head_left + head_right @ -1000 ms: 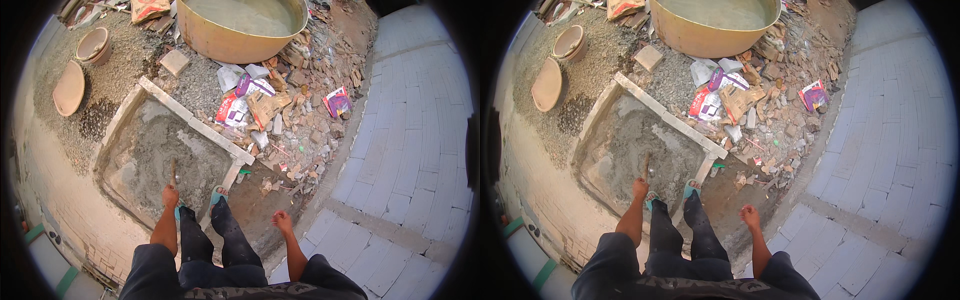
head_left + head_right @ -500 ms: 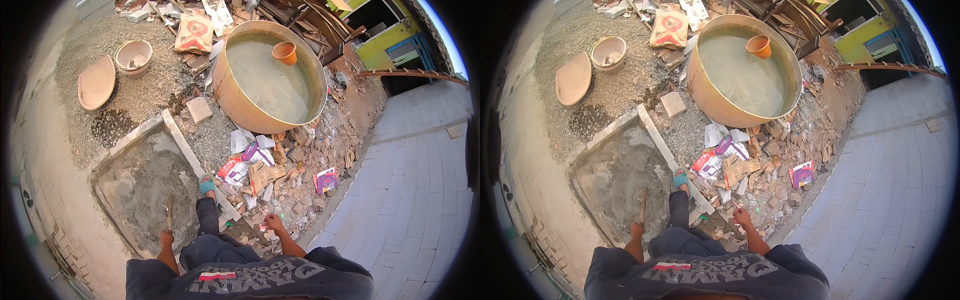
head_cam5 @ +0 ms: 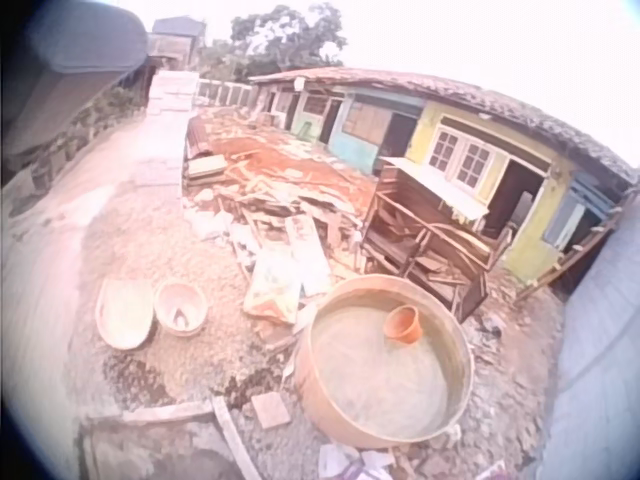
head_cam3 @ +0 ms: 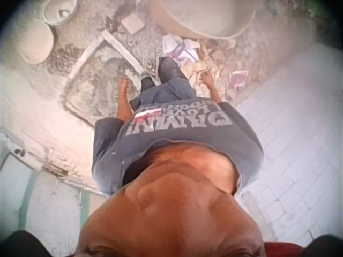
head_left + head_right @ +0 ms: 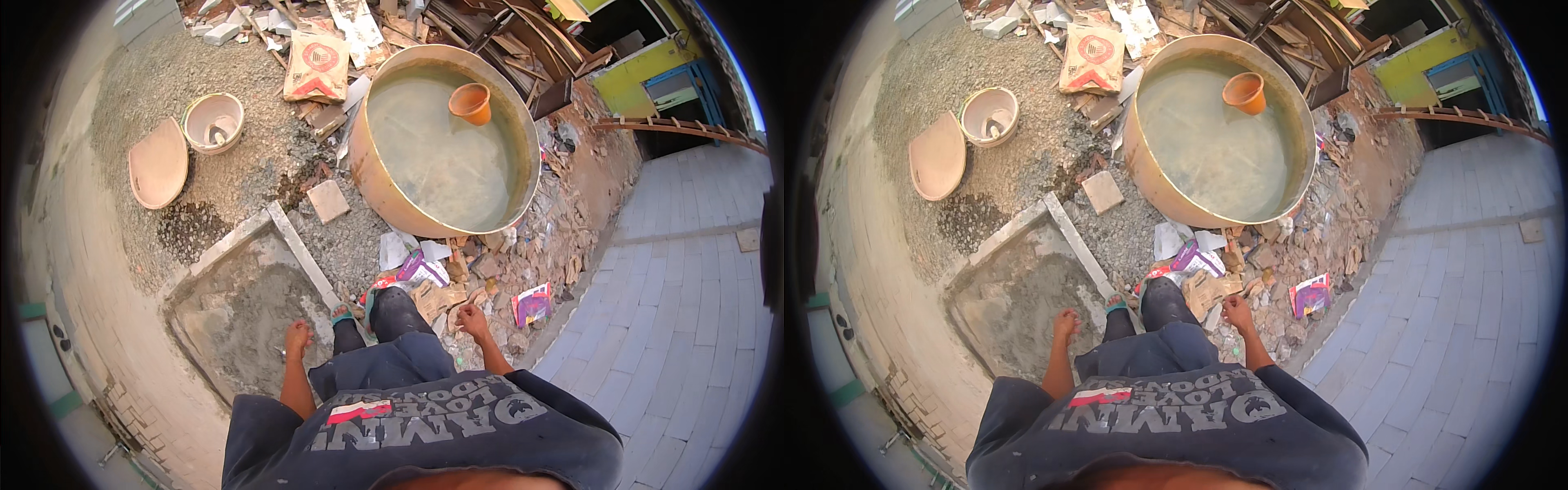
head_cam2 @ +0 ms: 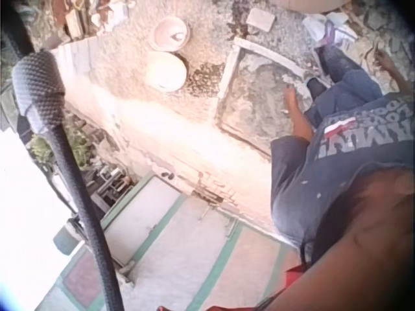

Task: The person uses a wooden handle to stir wet cement in a small square form, then walks to a large water container and scoops water with a small orange bowl. They walk to a pile of dry cement, pick up a pink plastic tray, and use a shovel to fill the tray with dry cement.

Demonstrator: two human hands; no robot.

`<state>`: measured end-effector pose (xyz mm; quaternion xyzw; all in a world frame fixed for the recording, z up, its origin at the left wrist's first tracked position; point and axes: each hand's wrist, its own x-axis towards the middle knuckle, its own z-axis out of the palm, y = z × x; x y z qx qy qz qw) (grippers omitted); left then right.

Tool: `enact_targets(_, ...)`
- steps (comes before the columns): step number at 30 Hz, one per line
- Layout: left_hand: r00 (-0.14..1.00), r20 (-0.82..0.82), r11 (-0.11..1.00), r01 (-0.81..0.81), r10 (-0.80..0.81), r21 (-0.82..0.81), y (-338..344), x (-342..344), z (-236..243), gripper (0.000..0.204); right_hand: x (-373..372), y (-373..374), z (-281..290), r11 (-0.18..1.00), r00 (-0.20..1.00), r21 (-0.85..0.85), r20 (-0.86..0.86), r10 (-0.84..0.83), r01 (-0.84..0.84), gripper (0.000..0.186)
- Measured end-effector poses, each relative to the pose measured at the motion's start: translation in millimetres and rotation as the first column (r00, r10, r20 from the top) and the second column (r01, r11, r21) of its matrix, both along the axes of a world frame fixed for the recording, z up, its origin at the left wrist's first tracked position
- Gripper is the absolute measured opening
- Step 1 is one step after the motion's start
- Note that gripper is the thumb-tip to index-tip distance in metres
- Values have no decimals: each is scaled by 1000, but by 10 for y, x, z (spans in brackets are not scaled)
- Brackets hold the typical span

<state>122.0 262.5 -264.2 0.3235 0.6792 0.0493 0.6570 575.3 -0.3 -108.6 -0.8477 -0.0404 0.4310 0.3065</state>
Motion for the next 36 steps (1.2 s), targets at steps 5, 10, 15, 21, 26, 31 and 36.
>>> enact_targets(5,992,123,997,-27,18,67,811,823,514,32,275,-385,-24,983,991,-133,-37,-131,125,26)
enact_targets(10,994,42,995,-98,97,23,973,962,379,30,680,-4,-109,939,935,-18,-77,-345,345,29)
enact_targets(15,969,-102,965,-235,224,-118,550,638,53,26,1818,1367,-426,930,939,137,-108,-327,340,35)
enact_targets(21,927,-308,923,-294,212,-249,233,793,686,24,3662,3687,-889,958,969,152,-77,-235,244,67)
enact_targets(26,899,-386,891,-337,208,-305,460,1346,1202,25,5208,5172,-1537,909,912,216,131,-388,355,60)
enact_targets(31,883,-445,873,-326,145,-363,773,1798,1532,20,6117,6094,-2001,688,709,296,49,-703,662,73)
enact_targets(36,865,-482,867,-344,143,-360,976,1984,1574,18,6690,6449,-2468,574,599,210,-81,-797,791,94)
